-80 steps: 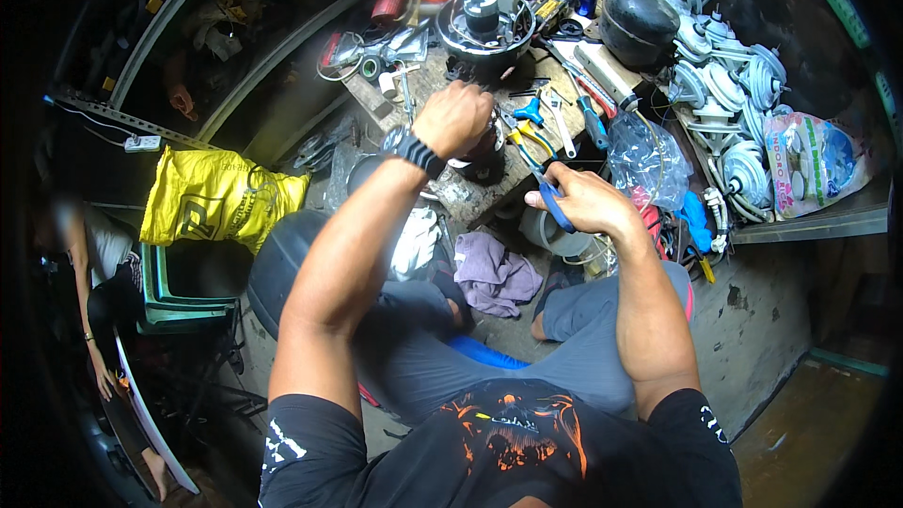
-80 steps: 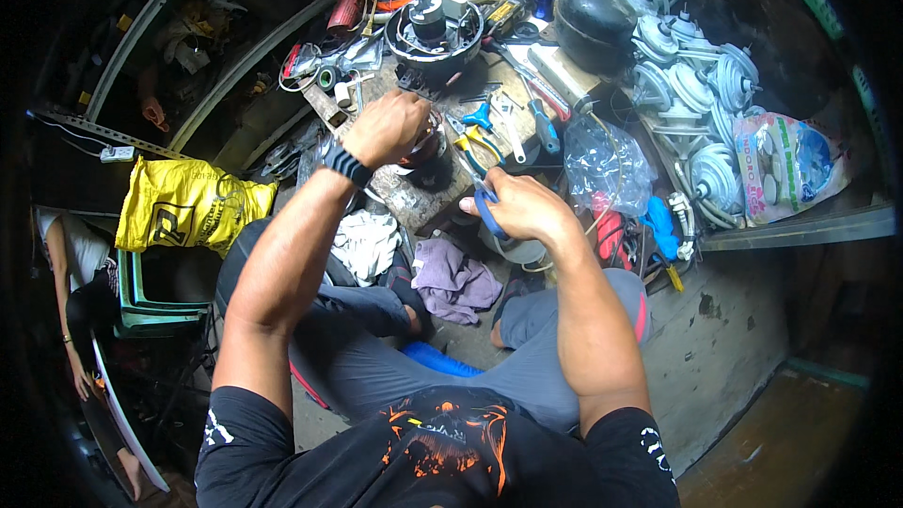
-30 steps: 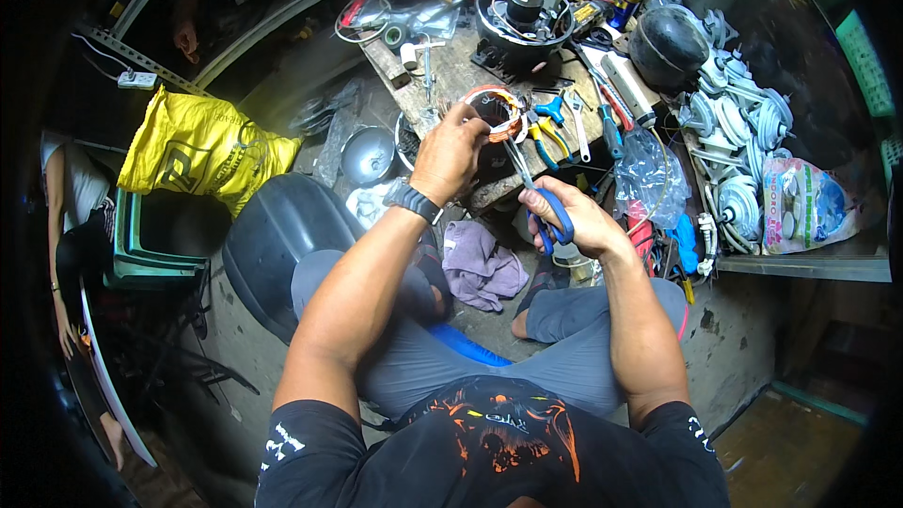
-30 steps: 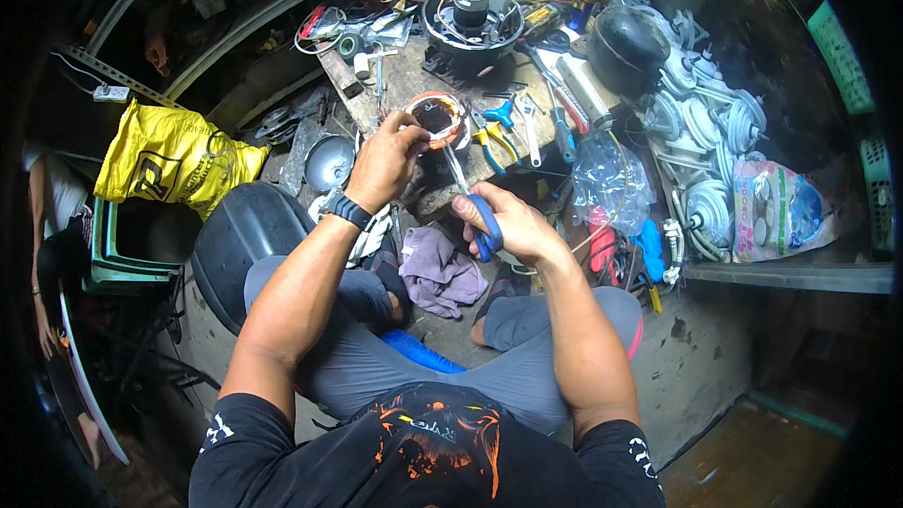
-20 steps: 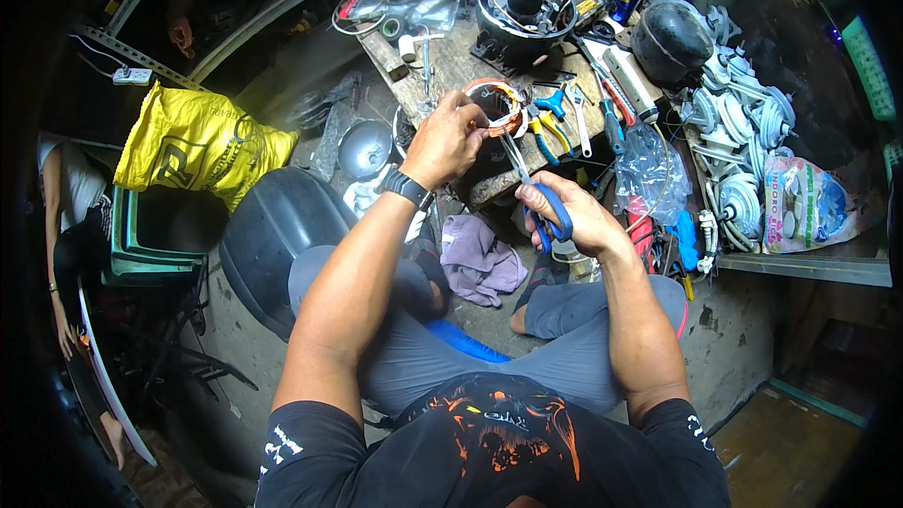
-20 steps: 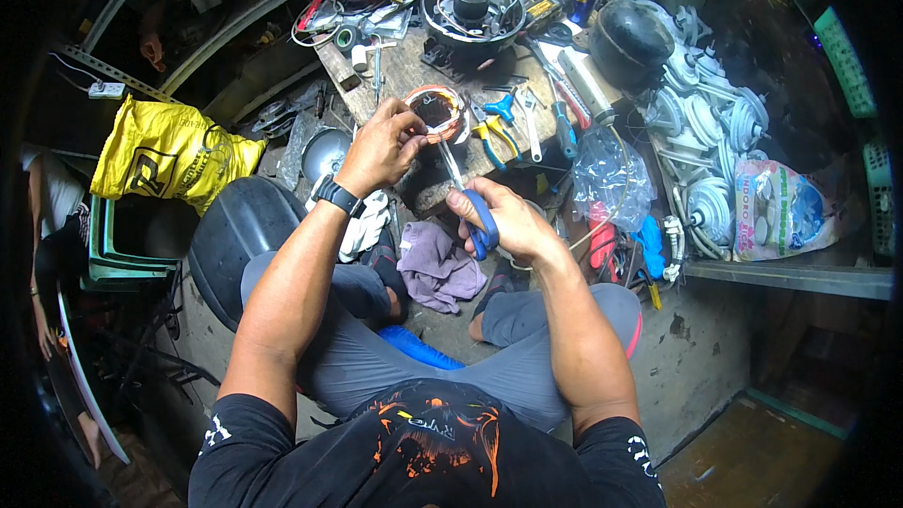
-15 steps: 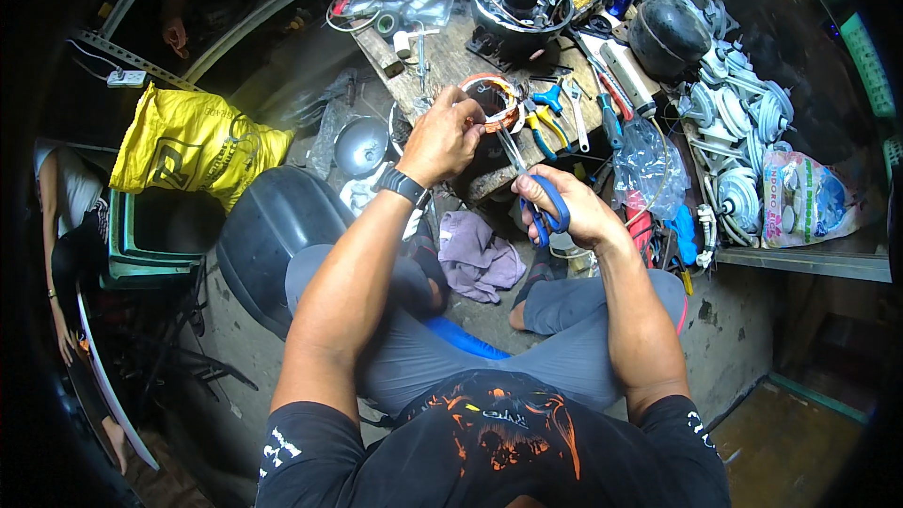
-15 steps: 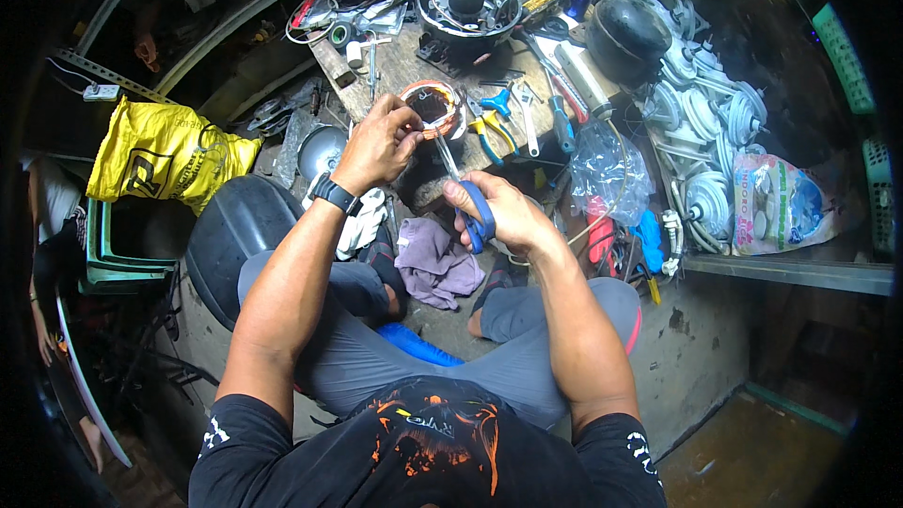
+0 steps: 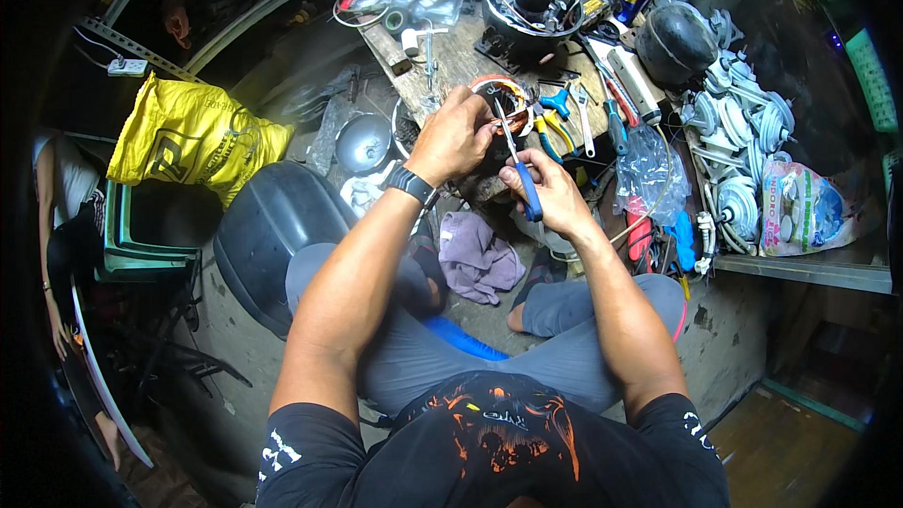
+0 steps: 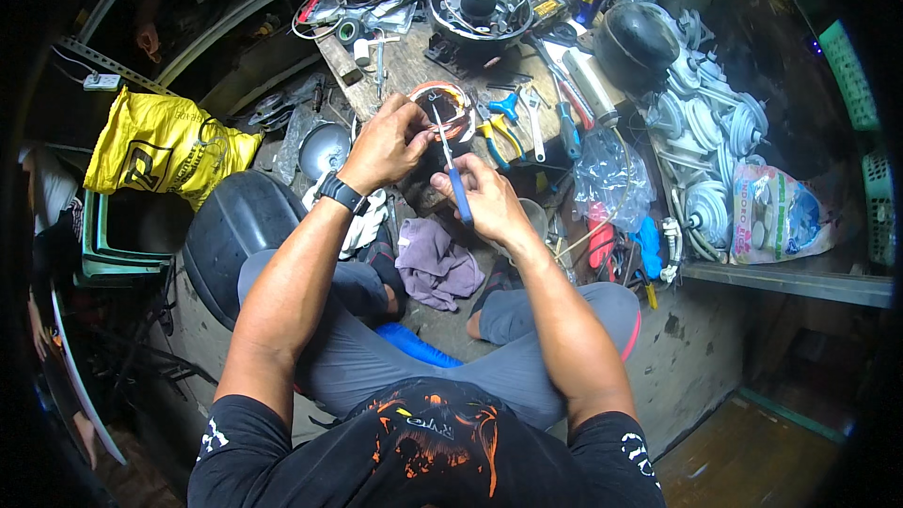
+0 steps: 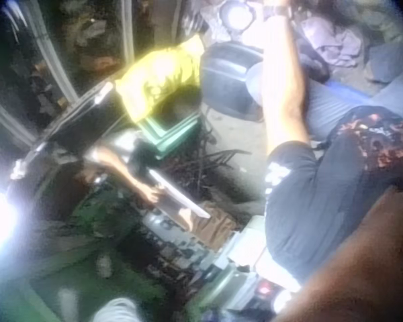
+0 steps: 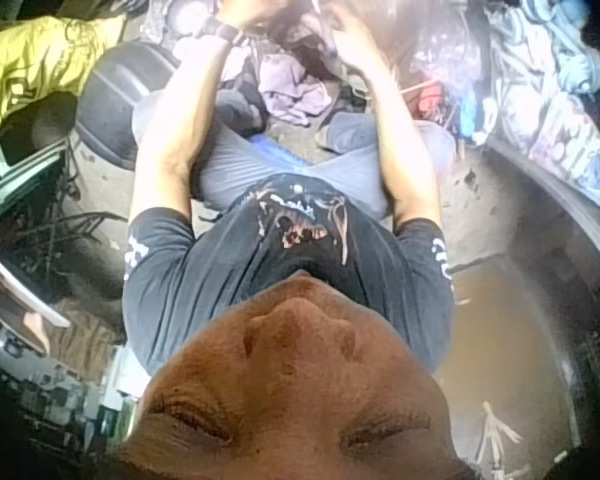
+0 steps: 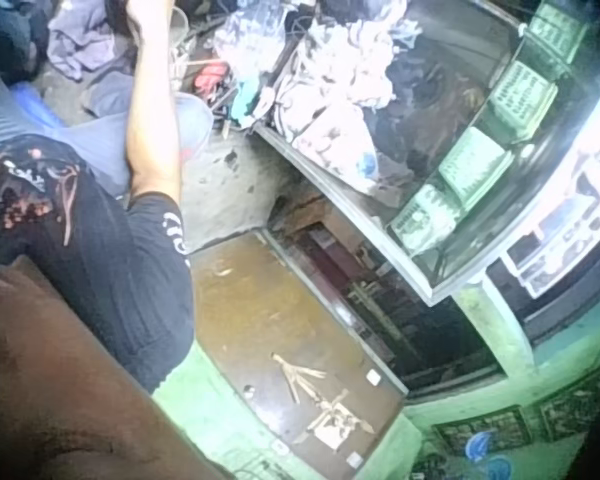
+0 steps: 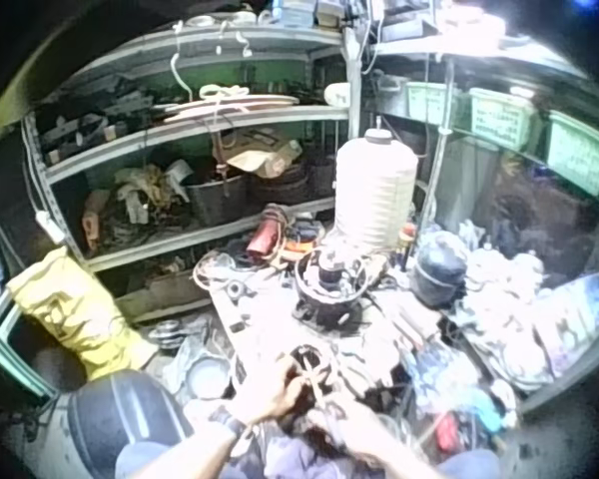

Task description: The person uses scissors to strip the insulation from multiple wires on an electrical coil while sitting at a cluttered workbench.

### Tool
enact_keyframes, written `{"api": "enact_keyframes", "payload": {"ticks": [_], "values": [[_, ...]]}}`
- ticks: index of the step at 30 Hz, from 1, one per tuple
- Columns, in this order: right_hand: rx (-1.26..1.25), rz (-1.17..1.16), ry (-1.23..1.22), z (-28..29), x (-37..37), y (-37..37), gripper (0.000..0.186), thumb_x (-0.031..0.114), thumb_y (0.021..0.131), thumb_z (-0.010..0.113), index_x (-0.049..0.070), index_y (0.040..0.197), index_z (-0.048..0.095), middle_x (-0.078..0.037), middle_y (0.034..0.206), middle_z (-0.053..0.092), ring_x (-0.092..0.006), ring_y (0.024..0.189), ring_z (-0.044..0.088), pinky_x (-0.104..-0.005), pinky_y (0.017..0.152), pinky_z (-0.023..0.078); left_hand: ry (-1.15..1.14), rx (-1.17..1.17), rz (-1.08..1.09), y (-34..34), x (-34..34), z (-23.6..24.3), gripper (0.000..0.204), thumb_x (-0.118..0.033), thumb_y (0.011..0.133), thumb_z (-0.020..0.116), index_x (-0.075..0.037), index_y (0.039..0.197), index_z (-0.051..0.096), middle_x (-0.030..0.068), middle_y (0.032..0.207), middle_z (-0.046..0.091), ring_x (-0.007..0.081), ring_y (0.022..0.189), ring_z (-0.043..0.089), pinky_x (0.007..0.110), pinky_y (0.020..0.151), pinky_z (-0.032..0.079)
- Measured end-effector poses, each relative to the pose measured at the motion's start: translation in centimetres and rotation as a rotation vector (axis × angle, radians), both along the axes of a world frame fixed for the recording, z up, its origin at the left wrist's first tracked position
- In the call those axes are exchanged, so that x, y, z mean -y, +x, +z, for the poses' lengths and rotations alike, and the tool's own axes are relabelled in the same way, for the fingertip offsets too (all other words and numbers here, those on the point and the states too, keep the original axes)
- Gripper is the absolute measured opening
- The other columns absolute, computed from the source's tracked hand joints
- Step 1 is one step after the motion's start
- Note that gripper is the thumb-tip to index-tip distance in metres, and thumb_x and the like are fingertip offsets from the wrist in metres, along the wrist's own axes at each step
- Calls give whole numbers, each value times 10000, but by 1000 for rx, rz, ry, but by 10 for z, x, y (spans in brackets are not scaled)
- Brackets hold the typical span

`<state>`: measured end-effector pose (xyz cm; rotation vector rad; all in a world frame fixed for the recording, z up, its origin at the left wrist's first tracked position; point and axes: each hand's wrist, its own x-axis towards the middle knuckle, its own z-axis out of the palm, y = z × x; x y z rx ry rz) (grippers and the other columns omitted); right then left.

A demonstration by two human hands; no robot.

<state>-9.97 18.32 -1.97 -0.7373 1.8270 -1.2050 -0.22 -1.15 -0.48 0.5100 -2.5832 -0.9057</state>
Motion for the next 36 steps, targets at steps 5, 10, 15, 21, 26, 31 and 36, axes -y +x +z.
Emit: {"api": "enact_keyframes", "payload": {"ticks": [5,10,15,21,26,31,36], "values": [[-121,-11,11,-6,8,-1,394,357,977,784,43,1164,638,25,748,617,-62,634,556,-241,570,461,-16,6,8,0,1,0,185,-152,937,743,-16,1053,694,160,1070,620,379,1003,674,456,871,551],[-177,-58,53,-11,11,-3,507,485,901,810,49,1132,694,-44,762,676,-150,705,650,-345,659,503,-10,-6,-3,-1,1,-2,181,-175,962,716,-24,1058,685,161,1080,608,390,999,661,471,860,544],[-78,-63,17,-4,8,6,421,380,904,828,36,1105,691,-35,759,678,-110,644,634,-312,570,498,-57,-29,23,-2,-3,-6,139,-144,993,660,-15,1043,650,185,1078,586,418,992,644,502,851,534],[-127,-108,-227,17,-7,-12,497,301,896,871,47,1242,621,-50,904,728,-116,815,696,-301,724,580,-157,-223,127,5,-15,-18,109,-55,961,680,-5,1055,653,218,1269,502,417,1099,619,484,949,533],[-696,-272,-280,2,17,-26,694,315,785,948,80,1318,571,-137,1068,724,-262,979,722,-395,887,575,26,-395,237,3,-8,-43,101,-12,945,709,-22,1043,686,170,1297,453,331,1187,556,418,986,535],[-943,-385,-282,-8,49,-19,813,378,680,966,65,1306,552,-169,1150,645,-394,1101,626,-502,950,486,234,-379,222,8,13,-61,114,-110,984,681,-13,1043,679,178,1323,499,320,1246,554,388,1032,512],[-927,-403,-222,-6,64,-26,759,389,733,928,63,1302,547,-220,1125,671,-433,1046,673,-526,872,536,37,-402,285,7,-5,-48,357,-256,871,837,-18,1045,636,239,1351,419,423,1318,461,494,1131,392]]}}
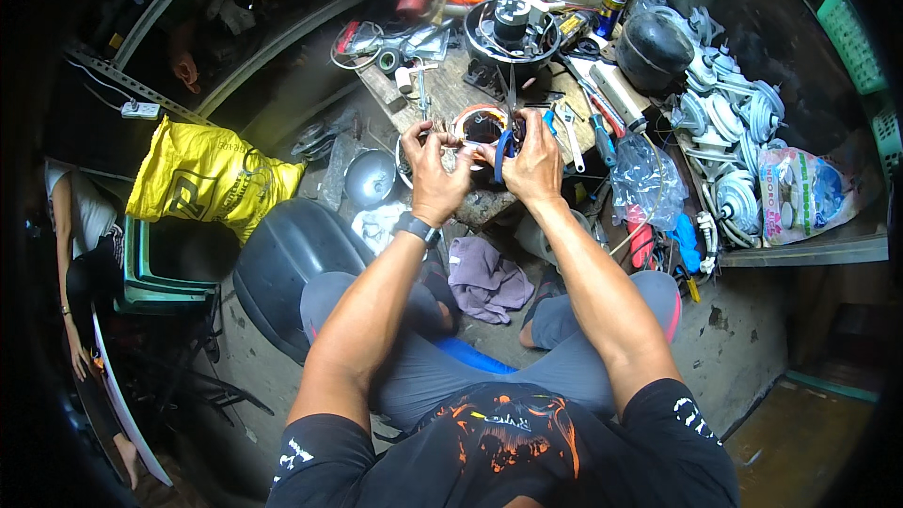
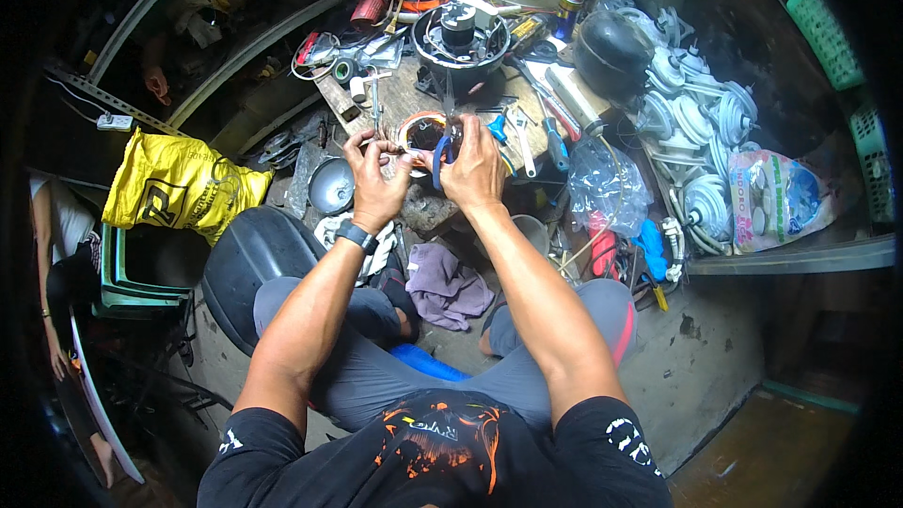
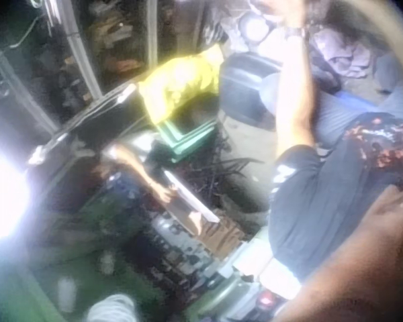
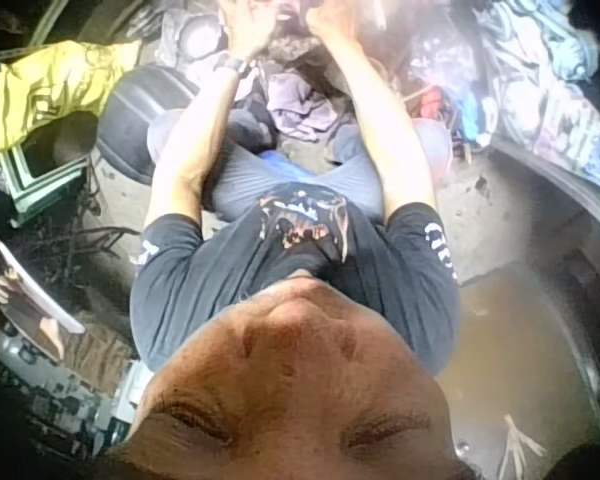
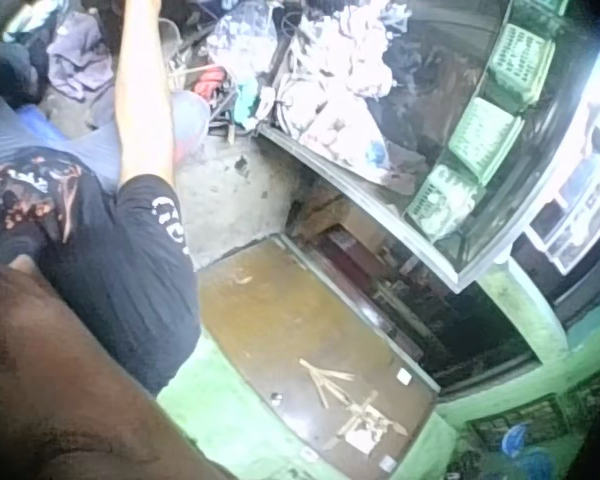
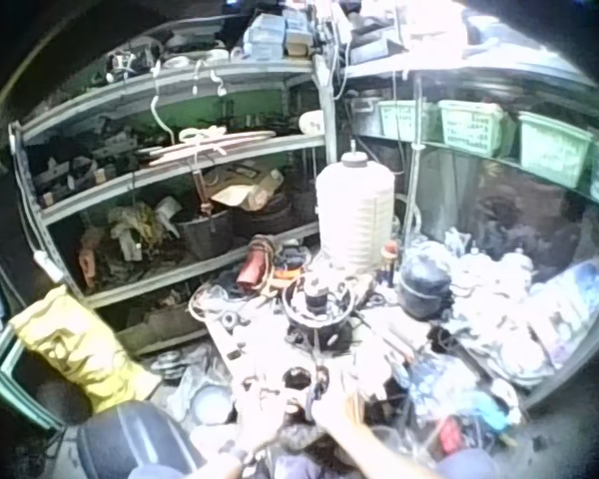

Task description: The person uses scissors to strip the insulation from multiple wires on an electrical coil while sitting at a cluttered workbench.

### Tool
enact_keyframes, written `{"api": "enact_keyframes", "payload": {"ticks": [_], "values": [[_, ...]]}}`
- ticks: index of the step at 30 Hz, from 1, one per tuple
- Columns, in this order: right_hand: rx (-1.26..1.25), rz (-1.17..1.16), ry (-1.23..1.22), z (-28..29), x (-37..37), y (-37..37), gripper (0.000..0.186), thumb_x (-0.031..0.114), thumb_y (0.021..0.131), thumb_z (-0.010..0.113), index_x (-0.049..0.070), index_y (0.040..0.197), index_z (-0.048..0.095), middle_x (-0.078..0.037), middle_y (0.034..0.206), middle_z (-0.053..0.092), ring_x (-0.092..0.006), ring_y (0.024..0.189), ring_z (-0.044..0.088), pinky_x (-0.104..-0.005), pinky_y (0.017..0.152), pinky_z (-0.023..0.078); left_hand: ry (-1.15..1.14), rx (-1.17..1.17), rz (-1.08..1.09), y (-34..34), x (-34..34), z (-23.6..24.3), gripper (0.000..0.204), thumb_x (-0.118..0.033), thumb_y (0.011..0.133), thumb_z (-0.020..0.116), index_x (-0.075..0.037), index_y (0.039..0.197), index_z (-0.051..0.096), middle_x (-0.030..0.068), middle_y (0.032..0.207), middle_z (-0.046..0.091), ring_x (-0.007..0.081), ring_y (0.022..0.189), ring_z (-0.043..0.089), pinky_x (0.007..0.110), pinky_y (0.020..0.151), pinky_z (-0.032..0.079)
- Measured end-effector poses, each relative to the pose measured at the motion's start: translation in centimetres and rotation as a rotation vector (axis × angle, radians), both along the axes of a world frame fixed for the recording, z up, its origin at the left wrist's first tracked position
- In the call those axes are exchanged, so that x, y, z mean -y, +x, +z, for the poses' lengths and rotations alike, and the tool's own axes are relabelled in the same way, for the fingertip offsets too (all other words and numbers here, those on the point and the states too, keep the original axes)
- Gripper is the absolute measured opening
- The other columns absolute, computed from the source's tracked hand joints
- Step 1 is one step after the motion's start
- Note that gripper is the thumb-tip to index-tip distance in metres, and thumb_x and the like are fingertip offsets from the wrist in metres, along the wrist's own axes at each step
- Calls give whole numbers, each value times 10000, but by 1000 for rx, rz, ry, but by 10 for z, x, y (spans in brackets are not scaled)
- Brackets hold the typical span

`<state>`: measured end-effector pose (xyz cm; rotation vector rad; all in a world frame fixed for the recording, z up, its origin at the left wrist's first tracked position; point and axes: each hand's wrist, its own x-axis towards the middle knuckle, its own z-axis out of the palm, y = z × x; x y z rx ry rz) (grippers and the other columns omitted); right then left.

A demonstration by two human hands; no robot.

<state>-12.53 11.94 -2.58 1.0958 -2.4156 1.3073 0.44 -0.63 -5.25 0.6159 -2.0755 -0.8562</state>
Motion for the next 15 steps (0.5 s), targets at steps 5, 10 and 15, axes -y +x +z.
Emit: {"api": "enact_keyframes", "payload": {"ticks": [5,10,15], "values": [[-106,50,213,11,-9,-1,635,270,792,897,94,1302,563,-186,1095,732,-415,933,732,-492,754,581,119,80,180,-3,-19,6,421,-273,850,855,-34,1061,579,214,1114,546,380,1109,573,482,981,464],[-237,159,246,23,-11,-9,653,36,776,830,121,1347,526,-188,1117,723,-423,942,728,-503,781,594,39,257,78,-2,-22,20,248,-247,969,654,-17,930,568,229,870,673,458,812,667,550,766,520],[-110,226,120,41,-12,-49,495,42,836,810,115,1252,552,-171,824,688,-395,763,721,-481,659,534,-16,234,-11,2,-5,14,221,-229,996,613,-23,933,562,249,890,673,476,871,665,560,767,508]]}}
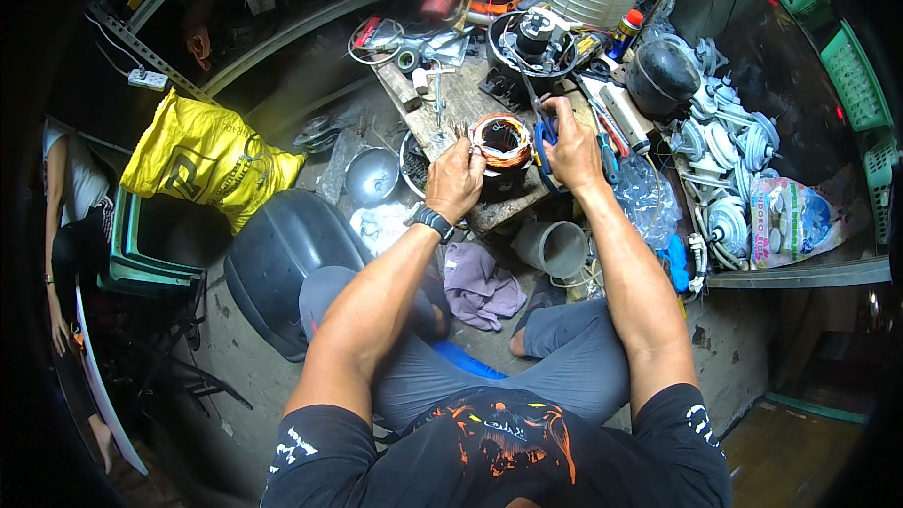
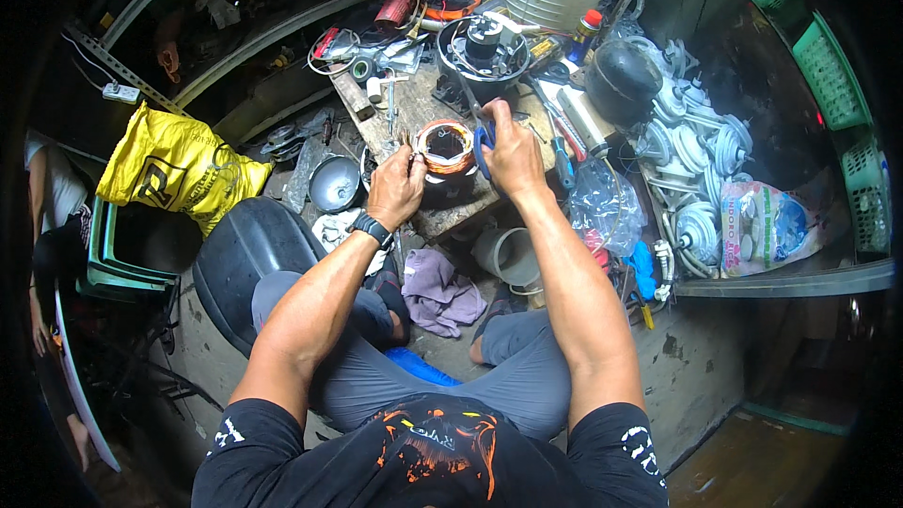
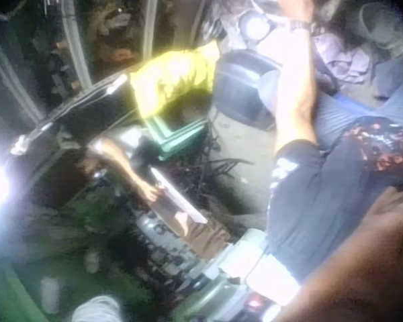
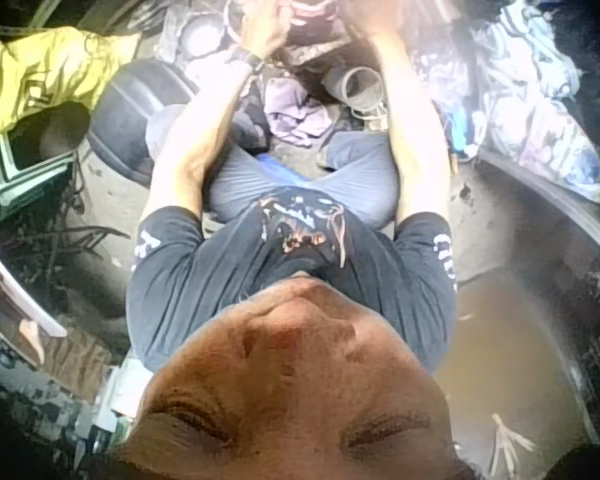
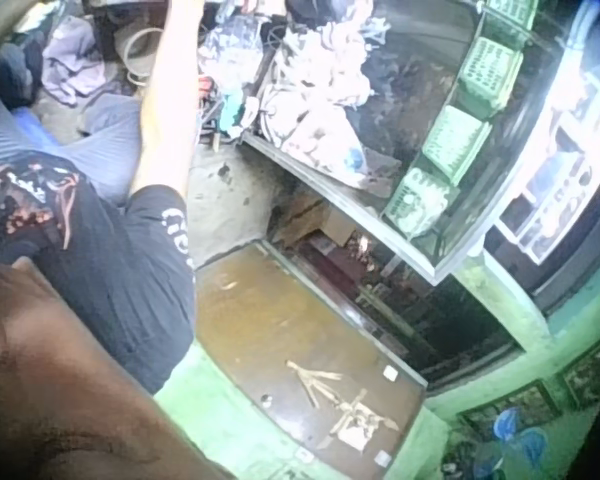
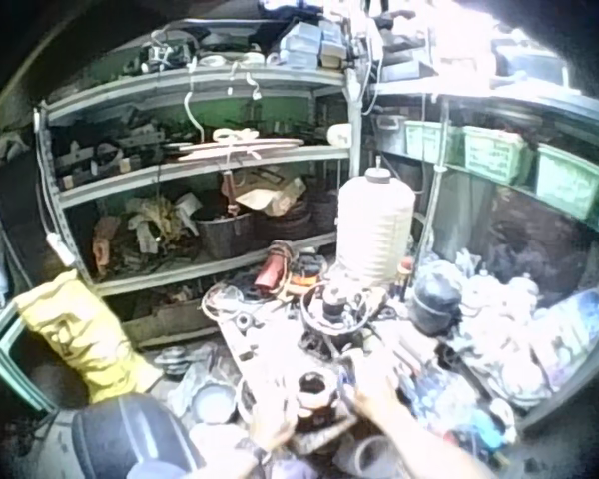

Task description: The person uses scissors to strip the insulation from multiple wires on an electrical coil while sitting at a cluttered workbench.

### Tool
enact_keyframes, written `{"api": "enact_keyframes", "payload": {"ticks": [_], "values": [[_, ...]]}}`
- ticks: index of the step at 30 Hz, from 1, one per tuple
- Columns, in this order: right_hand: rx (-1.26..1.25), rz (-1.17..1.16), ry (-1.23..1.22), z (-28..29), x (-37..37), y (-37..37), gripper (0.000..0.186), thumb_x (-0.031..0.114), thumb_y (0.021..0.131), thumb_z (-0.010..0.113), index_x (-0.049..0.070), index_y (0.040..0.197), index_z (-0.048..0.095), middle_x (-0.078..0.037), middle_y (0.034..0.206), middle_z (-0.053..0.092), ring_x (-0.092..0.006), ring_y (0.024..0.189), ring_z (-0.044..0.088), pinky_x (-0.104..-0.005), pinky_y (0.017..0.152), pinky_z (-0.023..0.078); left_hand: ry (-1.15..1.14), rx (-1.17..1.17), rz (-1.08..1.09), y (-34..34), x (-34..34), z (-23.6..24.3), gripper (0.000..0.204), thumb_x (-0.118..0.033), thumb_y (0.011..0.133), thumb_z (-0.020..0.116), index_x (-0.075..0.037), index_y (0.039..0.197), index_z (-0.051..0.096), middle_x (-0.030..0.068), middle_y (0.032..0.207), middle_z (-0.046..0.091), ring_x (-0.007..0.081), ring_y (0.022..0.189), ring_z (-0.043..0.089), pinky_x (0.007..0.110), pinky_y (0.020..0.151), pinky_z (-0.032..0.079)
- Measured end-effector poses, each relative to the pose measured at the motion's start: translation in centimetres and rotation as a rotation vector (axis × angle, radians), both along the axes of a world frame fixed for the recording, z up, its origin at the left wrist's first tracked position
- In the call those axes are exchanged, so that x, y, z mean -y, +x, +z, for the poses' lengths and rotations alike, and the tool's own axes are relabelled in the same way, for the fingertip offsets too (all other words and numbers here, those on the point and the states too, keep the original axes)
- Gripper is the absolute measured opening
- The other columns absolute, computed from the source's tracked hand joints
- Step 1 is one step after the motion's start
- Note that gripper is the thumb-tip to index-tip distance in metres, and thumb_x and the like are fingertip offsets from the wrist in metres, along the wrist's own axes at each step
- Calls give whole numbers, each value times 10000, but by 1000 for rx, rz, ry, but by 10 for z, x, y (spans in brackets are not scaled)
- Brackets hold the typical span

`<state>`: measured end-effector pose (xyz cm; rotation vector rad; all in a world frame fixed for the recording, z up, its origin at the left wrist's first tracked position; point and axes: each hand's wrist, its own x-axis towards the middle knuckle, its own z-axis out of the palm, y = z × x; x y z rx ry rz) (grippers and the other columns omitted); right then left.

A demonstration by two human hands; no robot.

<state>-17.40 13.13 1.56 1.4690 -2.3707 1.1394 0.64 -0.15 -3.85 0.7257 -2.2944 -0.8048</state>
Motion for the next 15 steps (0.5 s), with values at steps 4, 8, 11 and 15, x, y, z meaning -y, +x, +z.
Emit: {"api": "enact_keyframes", "payload": {"ticks": [4,8,11,15], "values": [[18,13,11,0,2,-11,502,96,853,826,115,1275,555,-148,792,679,-318,720,699,-441,637,525,106,3,53,-2,0,3,238,-237,996,649,-23,984,548,240,926,615,476,882,624,542,789,501],[167,-107,-83,11,-24,7,473,204,908,840,95,1283,574,-78,731,677,-173,598,652,-344,566,502,-383,-170,55,-6,-8,36,312,-178,938,738,-40,1180,596,172,1113,595,369,1078,585,476,935,464],[896,-34,-9,29,-65,67,535,236,958,808,34,1366,527,-35,795,696,-111,590,637,-282,529,506,-522,63,-216,8,-8,40,236,-138,886,745,-89,1114,704,117,1278,614,329,1257,546,495,1053,408],[1397,165,115,-4,-108,106,403,366,1024,724,38,1246,653,-40,821,657,-121,662,663,-287,586,554,-529,208,-148,-10,-17,35,169,-161,881,755,-113,1042,758,86,1382,608,365,1440,438,563,1170,321]]}}
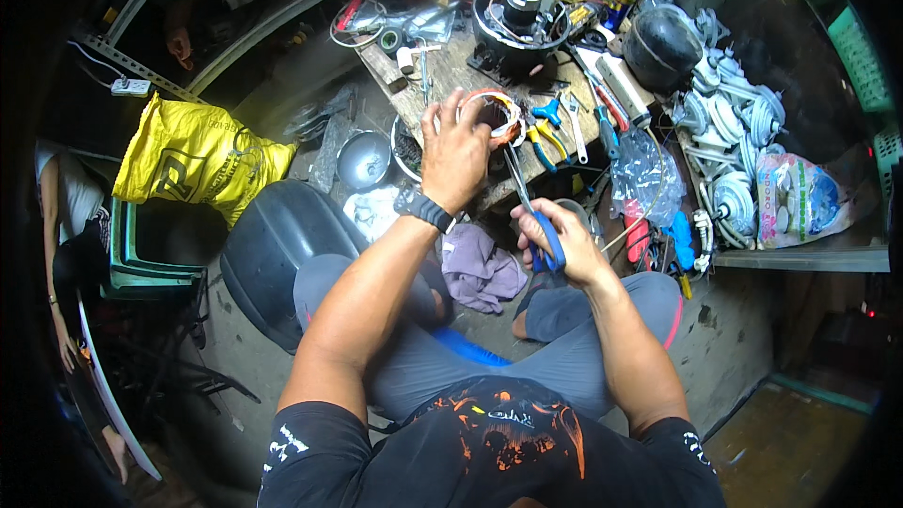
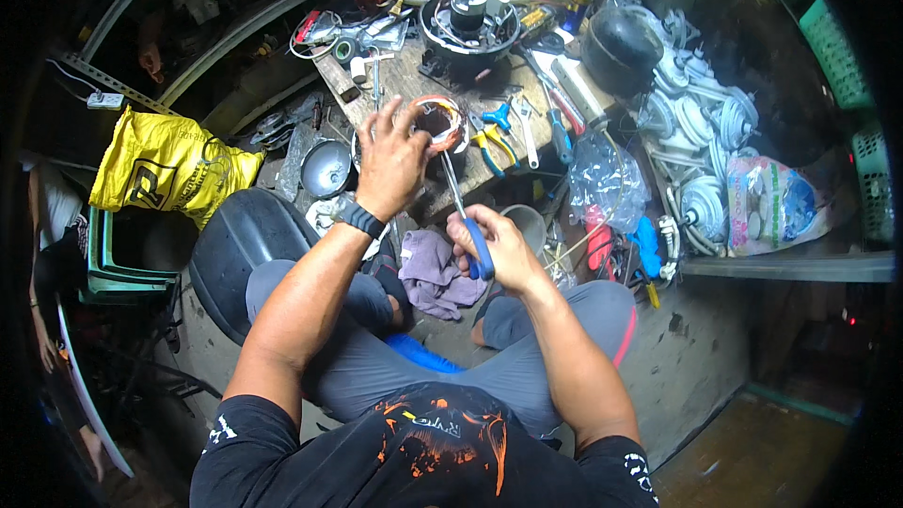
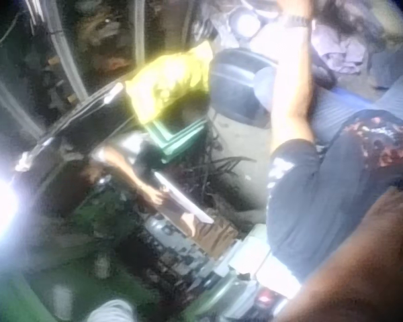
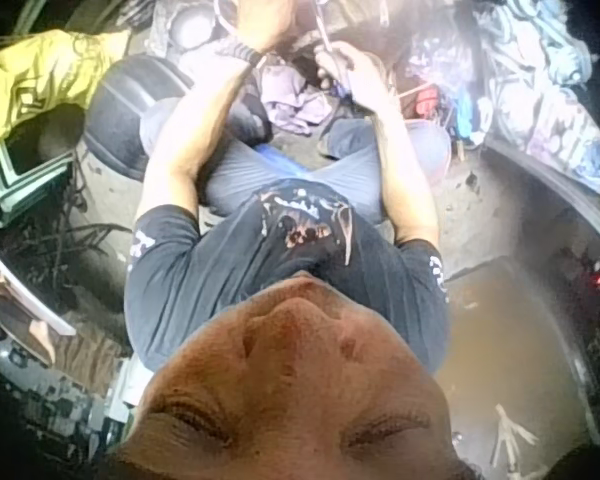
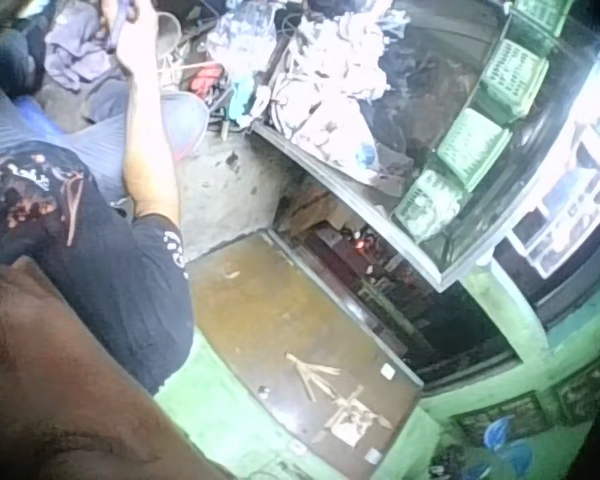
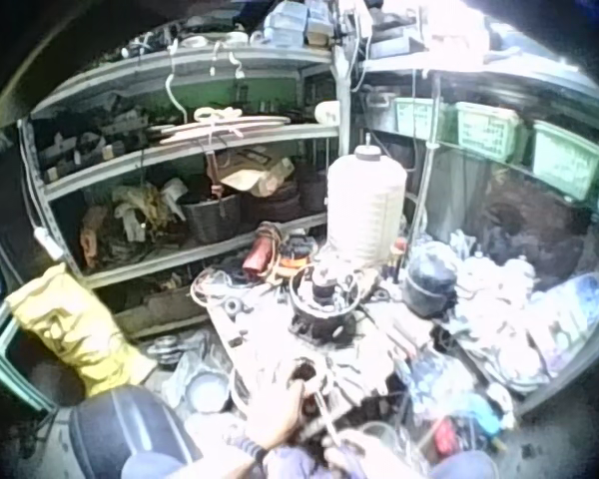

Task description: The person uses scissors to strip the insulation from multiple wires on an electrical coil while sitting at a cluttered workbench.

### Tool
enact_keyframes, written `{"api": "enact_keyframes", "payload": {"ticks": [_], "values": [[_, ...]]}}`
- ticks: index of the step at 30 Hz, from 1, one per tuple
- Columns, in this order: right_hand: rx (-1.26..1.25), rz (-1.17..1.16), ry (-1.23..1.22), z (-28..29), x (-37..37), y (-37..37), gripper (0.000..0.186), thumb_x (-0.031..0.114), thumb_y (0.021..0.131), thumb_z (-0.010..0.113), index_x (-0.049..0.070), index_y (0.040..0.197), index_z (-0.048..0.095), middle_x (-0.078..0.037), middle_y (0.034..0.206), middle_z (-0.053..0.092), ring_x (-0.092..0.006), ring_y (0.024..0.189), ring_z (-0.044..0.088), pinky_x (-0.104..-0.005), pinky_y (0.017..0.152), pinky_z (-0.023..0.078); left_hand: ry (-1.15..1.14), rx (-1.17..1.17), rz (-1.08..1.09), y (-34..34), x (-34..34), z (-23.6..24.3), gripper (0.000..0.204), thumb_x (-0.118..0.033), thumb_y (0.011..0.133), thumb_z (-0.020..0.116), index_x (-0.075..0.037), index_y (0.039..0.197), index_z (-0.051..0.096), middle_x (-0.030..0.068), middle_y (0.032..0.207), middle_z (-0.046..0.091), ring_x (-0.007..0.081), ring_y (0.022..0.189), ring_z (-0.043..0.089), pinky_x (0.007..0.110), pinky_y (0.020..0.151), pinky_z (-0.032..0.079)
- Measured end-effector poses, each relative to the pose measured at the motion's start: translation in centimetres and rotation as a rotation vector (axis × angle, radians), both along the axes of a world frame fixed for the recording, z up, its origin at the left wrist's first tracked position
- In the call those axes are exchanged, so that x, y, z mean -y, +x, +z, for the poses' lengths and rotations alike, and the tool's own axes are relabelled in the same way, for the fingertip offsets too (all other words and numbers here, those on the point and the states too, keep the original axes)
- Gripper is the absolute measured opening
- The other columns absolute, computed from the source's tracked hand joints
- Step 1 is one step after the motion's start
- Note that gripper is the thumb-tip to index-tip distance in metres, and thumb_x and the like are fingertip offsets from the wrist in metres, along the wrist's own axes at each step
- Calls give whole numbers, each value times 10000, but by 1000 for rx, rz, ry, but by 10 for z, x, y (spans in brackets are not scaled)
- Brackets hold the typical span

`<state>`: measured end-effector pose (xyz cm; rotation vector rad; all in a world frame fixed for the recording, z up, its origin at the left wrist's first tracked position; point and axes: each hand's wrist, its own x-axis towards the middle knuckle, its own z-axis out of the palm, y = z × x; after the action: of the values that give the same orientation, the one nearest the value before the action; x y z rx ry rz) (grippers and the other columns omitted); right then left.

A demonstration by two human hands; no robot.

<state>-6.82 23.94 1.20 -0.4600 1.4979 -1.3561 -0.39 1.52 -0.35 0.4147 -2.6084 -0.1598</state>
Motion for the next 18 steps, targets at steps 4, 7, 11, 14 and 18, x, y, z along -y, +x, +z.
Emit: {"api": "enact_keyframes", "payload": {"ticks": [4,7,11,14,18], "values": [[87,17,8,-6,12,-3,425,420,1038,690,38,1222,660,-44,799,643,-122,629,652,-272,561,547,174,-3,-93,3,26,-8,133,-142,881,761,-79,994,730,119,1336,628,421,1402,473,551,1212,346],[166,1,-27,-10,14,-4,437,434,1050,663,31,1220,655,-54,800,638,-131,619,643,-279,548,546,294,44,-195,-2,40,-9,116,-120,882,757,-64,969,703,133,1185,686,383,1289,576,523,1237,341],[189,-30,-49,-15,17,-4,446,444,1066,630,30,1229,647,-69,813,635,-139,622,632,-294,546,547,367,76,-230,-4,44,-10,114,-116,886,757,-58,963,697,140,1039,722,357,1165,648,513,1244,339],[244,-37,-82,-13,16,-3,454,452,1065,626,30,1232,642,-70,825,632,-140,641,629,-303,556,548,425,84,-197,-1,42,-8,127,-125,903,750,-51,995,703,174,1108,727,416,1295,577,517,1192,392],[277,-51,-101,-14,18,-4,451,421,1032,698,9,1209,647,-73,810,643,-143,614,658,-306,541,581,442,74,-205,-1,42,-8,135,-132,919,739,-51,1024,710,189,1152,725,457,1371,516,530,1142,431]]}}
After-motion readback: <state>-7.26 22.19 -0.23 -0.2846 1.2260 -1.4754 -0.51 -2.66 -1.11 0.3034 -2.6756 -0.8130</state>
